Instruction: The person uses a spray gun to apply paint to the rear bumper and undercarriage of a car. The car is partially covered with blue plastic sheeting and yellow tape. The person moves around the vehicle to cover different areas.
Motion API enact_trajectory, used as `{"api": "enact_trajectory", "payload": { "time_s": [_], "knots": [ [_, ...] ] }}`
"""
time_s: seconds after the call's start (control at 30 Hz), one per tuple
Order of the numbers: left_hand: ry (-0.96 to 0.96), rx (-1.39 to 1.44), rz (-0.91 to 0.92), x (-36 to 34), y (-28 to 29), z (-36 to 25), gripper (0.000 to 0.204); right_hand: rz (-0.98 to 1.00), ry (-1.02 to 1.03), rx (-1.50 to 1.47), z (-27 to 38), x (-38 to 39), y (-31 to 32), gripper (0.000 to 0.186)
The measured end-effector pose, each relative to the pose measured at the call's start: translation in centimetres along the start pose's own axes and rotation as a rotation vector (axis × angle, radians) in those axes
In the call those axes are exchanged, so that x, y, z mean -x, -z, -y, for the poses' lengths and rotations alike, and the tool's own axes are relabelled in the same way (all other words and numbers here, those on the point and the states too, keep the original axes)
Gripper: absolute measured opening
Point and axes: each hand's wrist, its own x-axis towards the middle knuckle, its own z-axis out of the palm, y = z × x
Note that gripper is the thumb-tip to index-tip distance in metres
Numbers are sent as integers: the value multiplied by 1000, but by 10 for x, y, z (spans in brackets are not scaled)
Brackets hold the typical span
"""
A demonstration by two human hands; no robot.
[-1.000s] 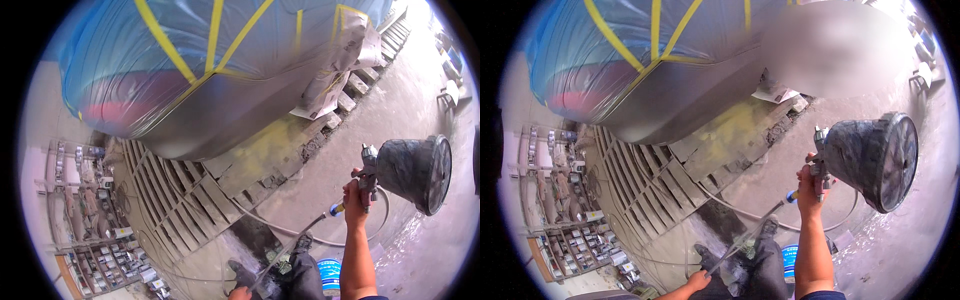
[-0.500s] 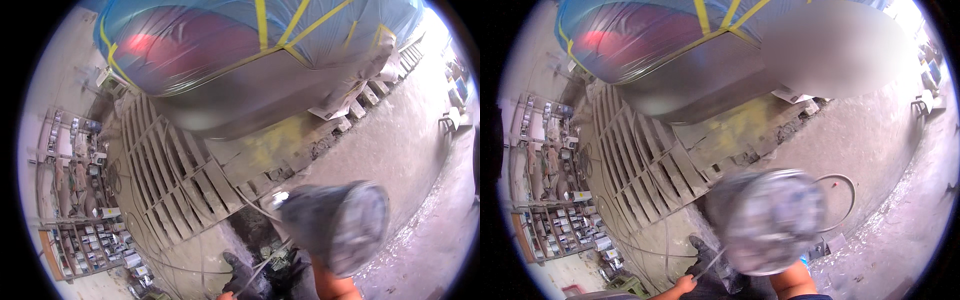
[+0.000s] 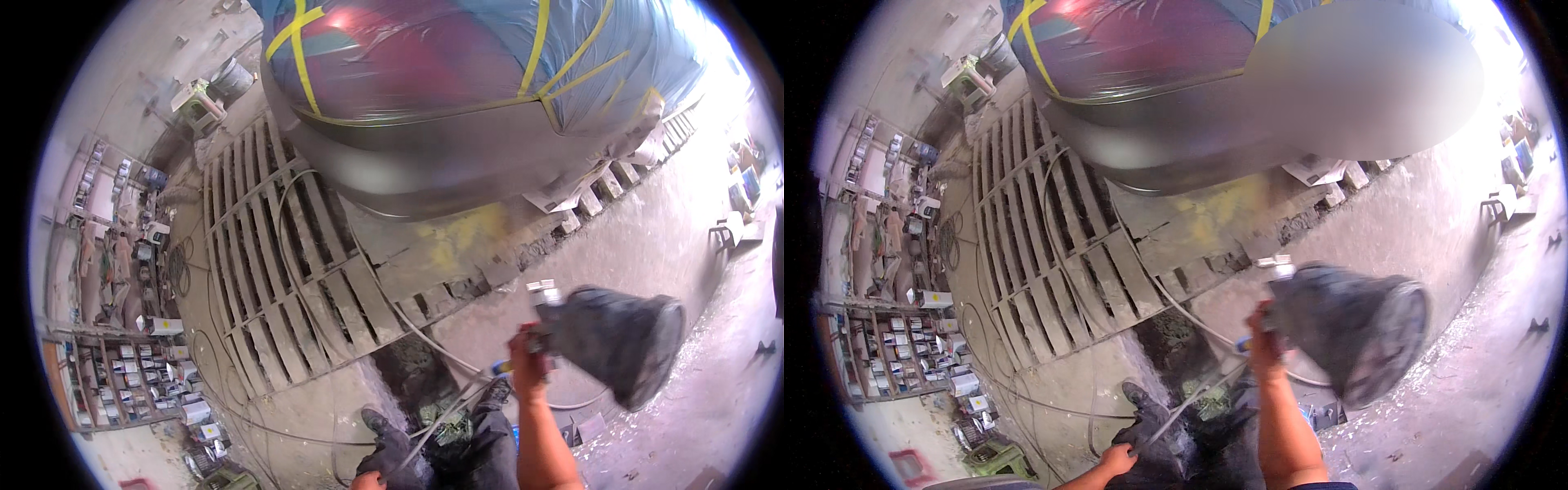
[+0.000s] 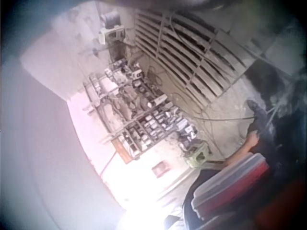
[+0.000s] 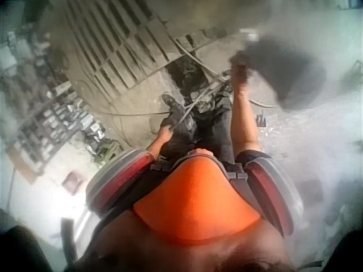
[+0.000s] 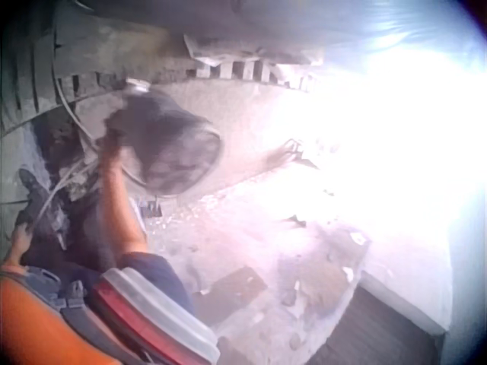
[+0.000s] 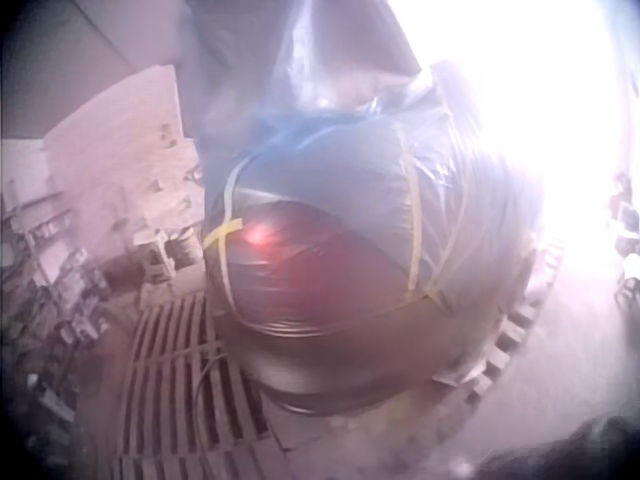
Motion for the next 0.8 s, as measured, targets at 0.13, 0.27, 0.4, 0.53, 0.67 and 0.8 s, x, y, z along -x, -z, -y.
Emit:
{"api": "enact_trajectory", "payload": {
  "time_s": [0.13,0.27,0.4,0.53,0.67,0.8],
  "knots": [
    [133,-52,86,14,0,39,42,472,97,203,-9,58,-76,20],
    [158,-35,61,17,-4,62,46,522,2,139,15,64,-103,18],
    [141,20,61,13,-9,64,44,125,-13,112,45,45,-55,17],
    [74,31,31,12,-6,48,43,-255,143,-63,82,25,3,22],
    [77,-2,52,12,0,36,43,-161,34,39,91,37,11,30],
    [80,-27,49,14,0,37,45,247,60,246,51,39,-20,30]
  ]
}}
